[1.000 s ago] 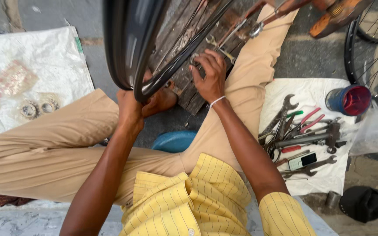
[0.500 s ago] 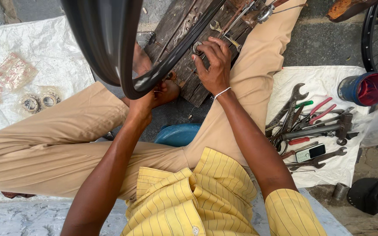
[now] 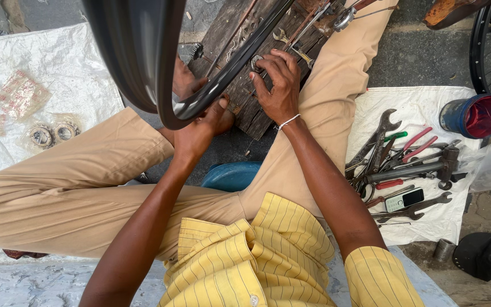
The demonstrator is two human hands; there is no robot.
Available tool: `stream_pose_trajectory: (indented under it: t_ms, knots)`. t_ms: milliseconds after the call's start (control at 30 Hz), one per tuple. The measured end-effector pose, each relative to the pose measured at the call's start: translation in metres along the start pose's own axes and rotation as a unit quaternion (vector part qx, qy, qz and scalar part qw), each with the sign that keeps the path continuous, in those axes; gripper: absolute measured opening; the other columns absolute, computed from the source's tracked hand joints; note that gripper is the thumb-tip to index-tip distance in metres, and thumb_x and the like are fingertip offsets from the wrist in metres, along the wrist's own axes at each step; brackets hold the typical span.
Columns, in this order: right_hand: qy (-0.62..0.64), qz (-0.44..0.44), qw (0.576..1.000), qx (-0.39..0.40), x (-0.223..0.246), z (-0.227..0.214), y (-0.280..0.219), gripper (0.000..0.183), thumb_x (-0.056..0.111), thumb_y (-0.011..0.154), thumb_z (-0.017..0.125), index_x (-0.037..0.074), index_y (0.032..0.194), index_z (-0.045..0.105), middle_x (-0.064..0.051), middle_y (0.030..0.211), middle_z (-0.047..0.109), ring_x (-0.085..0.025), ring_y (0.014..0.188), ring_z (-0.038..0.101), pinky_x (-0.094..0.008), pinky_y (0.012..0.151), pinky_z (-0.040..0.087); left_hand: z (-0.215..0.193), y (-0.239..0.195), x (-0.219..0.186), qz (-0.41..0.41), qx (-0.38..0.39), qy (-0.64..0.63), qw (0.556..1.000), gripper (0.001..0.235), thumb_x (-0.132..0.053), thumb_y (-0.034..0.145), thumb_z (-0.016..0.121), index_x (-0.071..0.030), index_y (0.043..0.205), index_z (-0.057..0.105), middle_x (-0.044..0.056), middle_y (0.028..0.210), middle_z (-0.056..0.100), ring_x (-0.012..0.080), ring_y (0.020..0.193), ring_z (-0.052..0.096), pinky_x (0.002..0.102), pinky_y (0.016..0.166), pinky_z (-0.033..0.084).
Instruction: The person is sitting on the ground and repairing a bicycle wheel. They use a wrench to tighten the spokes and adjust the rim of the wheel.
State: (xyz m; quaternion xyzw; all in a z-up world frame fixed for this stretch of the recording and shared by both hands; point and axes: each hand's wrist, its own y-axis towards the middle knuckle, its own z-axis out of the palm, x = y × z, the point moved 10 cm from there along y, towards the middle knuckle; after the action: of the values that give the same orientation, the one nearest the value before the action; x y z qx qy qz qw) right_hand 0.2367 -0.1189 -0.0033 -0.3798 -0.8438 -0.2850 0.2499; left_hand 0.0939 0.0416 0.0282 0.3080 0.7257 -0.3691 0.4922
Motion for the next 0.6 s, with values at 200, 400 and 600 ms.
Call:
stream_pose_trajectory:
  t_ms: [200,400,600]
  knots:
    - [-0.002,-0.003,1.000,-0.003,0.002,-0.003,0.001,0.021,0.025,0.100,0.073,0.007,0.111,0.073,-0.010,0.119,0.072,-0.029,0.133,0.050,-0.049,0.111,0.037,-0.014,-0.019,-0.066,0.200,-0.084,0.057,0.974,0.033,-0.021,0.100,0.078,0.001,0.124,0.071,0.014,0.111,0.077,0.0205,0.105,0.076,0.039,0.095,0.061]
    - [0.001,0.003,1.000,0.001,0.003,-0.001,0.001,0.022,0.025,0.100,0.072,0.006,0.110,0.074,-0.010,0.118,0.072,-0.029,0.133,0.050,-0.049,0.111,0.036,-0.015,-0.017,-0.054,0.194,-0.077,0.043,0.977,0.030,-0.019,0.099,0.078,-0.001,0.122,0.072,0.014,0.114,0.078,0.0193,0.100,0.078,0.037,0.091,0.063]
    - [0.002,0.004,1.000,0.001,0.002,-0.001,0.000,0.022,0.025,0.100,0.072,0.006,0.110,0.074,-0.011,0.119,0.071,-0.030,0.133,0.049,-0.049,0.112,0.036,-0.014,-0.021,-0.059,0.237,-0.076,0.084,0.965,0.021,-0.016,0.101,0.079,-0.003,0.116,0.076,0.018,0.122,0.076,0.0218,0.104,0.076,0.038,0.089,0.062]
